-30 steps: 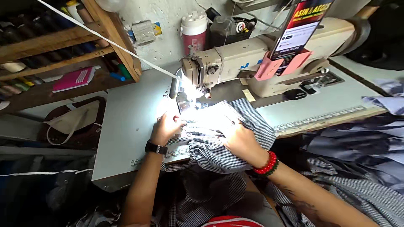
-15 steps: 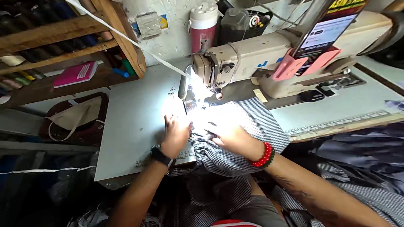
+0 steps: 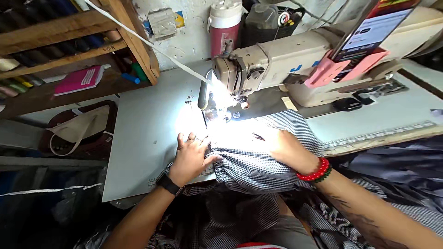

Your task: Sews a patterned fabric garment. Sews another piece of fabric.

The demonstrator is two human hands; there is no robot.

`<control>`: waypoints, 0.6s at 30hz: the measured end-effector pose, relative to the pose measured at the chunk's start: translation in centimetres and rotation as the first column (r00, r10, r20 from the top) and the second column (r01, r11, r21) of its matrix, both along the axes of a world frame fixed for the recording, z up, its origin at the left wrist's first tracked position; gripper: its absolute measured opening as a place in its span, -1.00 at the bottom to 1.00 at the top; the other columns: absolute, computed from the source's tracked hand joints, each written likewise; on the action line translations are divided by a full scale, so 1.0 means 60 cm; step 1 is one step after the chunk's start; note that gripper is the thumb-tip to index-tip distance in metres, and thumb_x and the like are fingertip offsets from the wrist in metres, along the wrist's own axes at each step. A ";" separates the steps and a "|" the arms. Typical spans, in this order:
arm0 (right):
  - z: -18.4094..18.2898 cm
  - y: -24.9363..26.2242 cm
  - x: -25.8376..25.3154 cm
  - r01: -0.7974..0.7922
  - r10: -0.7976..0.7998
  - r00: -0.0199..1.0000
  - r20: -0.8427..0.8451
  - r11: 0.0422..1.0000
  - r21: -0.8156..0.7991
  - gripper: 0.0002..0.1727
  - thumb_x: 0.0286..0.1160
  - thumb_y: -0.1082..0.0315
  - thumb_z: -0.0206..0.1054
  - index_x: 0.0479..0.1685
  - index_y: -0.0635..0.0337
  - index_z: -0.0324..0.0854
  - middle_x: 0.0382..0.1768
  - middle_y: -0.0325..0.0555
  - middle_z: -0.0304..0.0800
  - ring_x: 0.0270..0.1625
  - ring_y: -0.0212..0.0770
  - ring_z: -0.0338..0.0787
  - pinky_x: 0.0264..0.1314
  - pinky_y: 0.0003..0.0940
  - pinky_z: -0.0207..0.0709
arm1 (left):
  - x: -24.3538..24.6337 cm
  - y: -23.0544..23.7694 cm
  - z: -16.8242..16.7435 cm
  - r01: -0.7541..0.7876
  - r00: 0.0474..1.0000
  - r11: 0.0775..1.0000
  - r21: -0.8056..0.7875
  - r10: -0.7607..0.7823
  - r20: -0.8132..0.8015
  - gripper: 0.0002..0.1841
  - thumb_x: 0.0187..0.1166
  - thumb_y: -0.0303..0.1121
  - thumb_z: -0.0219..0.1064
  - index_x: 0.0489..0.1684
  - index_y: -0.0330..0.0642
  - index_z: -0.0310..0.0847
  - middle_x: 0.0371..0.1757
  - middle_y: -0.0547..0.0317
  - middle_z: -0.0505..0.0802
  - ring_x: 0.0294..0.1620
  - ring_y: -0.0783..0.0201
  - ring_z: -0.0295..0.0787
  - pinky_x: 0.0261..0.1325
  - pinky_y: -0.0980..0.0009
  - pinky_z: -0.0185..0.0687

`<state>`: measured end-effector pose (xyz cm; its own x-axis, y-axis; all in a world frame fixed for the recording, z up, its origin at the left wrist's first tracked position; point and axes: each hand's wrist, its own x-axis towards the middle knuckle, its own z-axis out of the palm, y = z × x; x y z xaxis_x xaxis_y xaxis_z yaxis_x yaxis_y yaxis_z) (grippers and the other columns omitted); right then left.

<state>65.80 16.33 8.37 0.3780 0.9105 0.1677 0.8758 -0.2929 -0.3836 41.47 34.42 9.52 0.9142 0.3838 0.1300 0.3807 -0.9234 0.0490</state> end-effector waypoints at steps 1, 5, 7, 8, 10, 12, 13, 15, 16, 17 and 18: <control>0.001 0.003 0.001 0.008 -0.008 0.999 0.032 1.000 -0.004 -0.71 0.68 0.10 0.28 0.09 0.02 0.81 -0.19 0.07 0.89 -0.15 0.19 0.89 -0.20 0.30 0.67 | 0.003 0.003 0.000 -0.012 1.000 1.000 -0.008 0.012 -0.001 -0.22 0.64 0.46 -0.18 0.49 0.18 0.65 0.53 0.31 0.72 0.62 0.00 0.49 0.63 -0.35 -0.02; 0.001 0.025 0.011 0.010 -0.009 0.994 0.107 1.000 -0.011 -0.68 0.65 0.18 0.30 0.28 -0.09 0.79 0.07 0.06 0.90 -0.20 0.22 0.89 -0.28 0.28 0.67 | 0.017 0.028 0.007 -0.056 0.994 0.998 -0.030 0.053 -0.098 -0.25 0.65 0.42 -0.12 0.74 0.29 0.40 0.68 0.42 0.58 0.73 0.00 0.35 0.66 -0.39 -0.13; 0.006 0.037 0.016 0.010 -0.006 0.995 0.097 0.999 -0.034 -0.64 0.66 0.19 0.31 0.38 -0.11 0.74 0.42 -0.04 0.77 -0.18 0.22 0.90 -0.27 0.27 0.68 | 0.026 0.044 0.016 -0.061 0.992 0.997 -0.052 0.055 -0.112 -0.22 0.57 0.47 -0.04 0.71 0.29 0.45 0.68 0.45 0.58 0.76 0.02 0.29 0.66 -0.41 -0.18; 0.009 0.044 0.019 0.012 -0.007 0.996 0.091 0.999 -0.053 -0.61 0.69 0.17 0.30 0.45 -0.13 0.70 0.50 -0.07 0.71 -0.17 0.21 0.90 -0.25 0.28 0.68 | 0.030 0.050 0.017 -0.057 0.993 0.997 -0.051 0.051 -0.106 -0.21 0.53 0.48 0.00 0.67 0.27 0.49 0.67 0.46 0.59 0.76 0.03 0.29 0.66 -0.41 -0.17; 0.018 0.056 0.026 0.021 -0.015 0.998 0.065 0.996 -0.092 -0.54 0.71 0.19 0.28 0.58 -0.18 0.61 0.56 -0.10 0.66 -0.11 0.24 0.90 -0.18 0.32 0.68 | 0.038 0.062 0.022 -0.054 0.993 0.997 -0.046 0.048 -0.108 -0.21 0.52 0.47 0.03 0.66 0.26 0.50 0.67 0.47 0.58 0.76 0.05 0.28 0.66 -0.42 -0.18; 0.016 0.071 0.042 0.011 -0.006 0.997 0.074 0.998 -0.068 -0.53 0.70 0.26 0.29 0.58 -0.22 0.62 0.57 -0.08 0.65 -0.03 0.30 0.89 -0.12 0.38 0.67 | 0.046 0.077 0.023 -0.029 0.997 0.999 -0.039 0.026 -0.074 -0.27 0.55 0.38 0.09 0.65 0.25 0.52 0.63 0.43 0.63 0.72 0.03 0.35 0.62 -0.46 -0.14; 0.014 0.076 0.048 0.008 -0.003 0.996 0.094 0.998 -0.054 -0.52 0.70 0.28 0.31 0.58 -0.26 0.62 0.56 -0.06 0.66 0.01 0.33 0.89 -0.10 0.39 0.67 | 0.049 0.080 0.022 -0.005 0.999 0.999 -0.032 0.004 -0.046 -0.32 0.57 0.32 0.14 0.61 0.24 0.57 0.60 0.37 0.66 0.69 -0.01 0.39 0.59 -0.49 -0.11; 0.019 0.065 0.036 0.013 -0.004 0.991 0.135 0.998 -0.064 -0.46 0.63 0.31 0.35 0.61 -0.26 0.59 0.54 0.08 0.64 0.12 0.37 0.82 -0.04 0.35 0.66 | 0.050 0.069 0.023 0.026 0.998 1.000 -0.011 -0.027 -0.062 -0.44 0.59 0.22 0.17 0.55 0.34 0.62 0.57 0.30 0.67 0.67 -0.08 0.40 0.57 -0.56 -0.12; 0.024 0.050 0.021 0.002 0.004 0.990 0.143 0.999 -0.037 -0.48 0.57 0.34 0.36 0.56 -0.12 0.62 0.46 0.22 0.65 0.06 0.39 0.80 -0.12 0.32 0.67 | 0.049 0.061 0.028 0.031 0.995 1.000 -0.002 -0.031 -0.090 -0.49 0.62 0.19 0.16 0.50 0.39 0.65 0.59 0.29 0.65 0.70 -0.08 0.36 0.59 -0.59 -0.15; 0.027 0.034 0.009 -0.038 0.038 0.985 0.171 0.999 -0.006 -0.56 0.56 0.32 0.33 0.44 0.06 0.69 0.44 0.29 0.66 -0.01 0.37 0.82 -0.16 0.28 0.67 | 0.050 0.059 0.034 0.022 0.994 0.999 -0.026 -0.024 -0.108 -0.54 0.66 0.15 0.16 0.45 0.37 0.69 0.63 0.29 0.62 0.75 -0.08 0.30 0.62 -0.60 -0.22; 0.022 0.021 0.002 -0.074 0.074 0.976 0.206 0.997 -0.003 -0.63 0.58 0.26 0.30 0.29 0.15 0.73 0.32 0.31 0.74 -0.03 0.34 0.85 -0.16 0.28 0.69 | 0.051 0.060 0.036 0.003 0.993 0.998 -0.059 -0.010 -0.119 -0.57 0.70 0.10 0.13 0.45 0.36 0.69 0.66 0.32 0.59 0.79 -0.07 0.24 0.63 -0.61 -0.28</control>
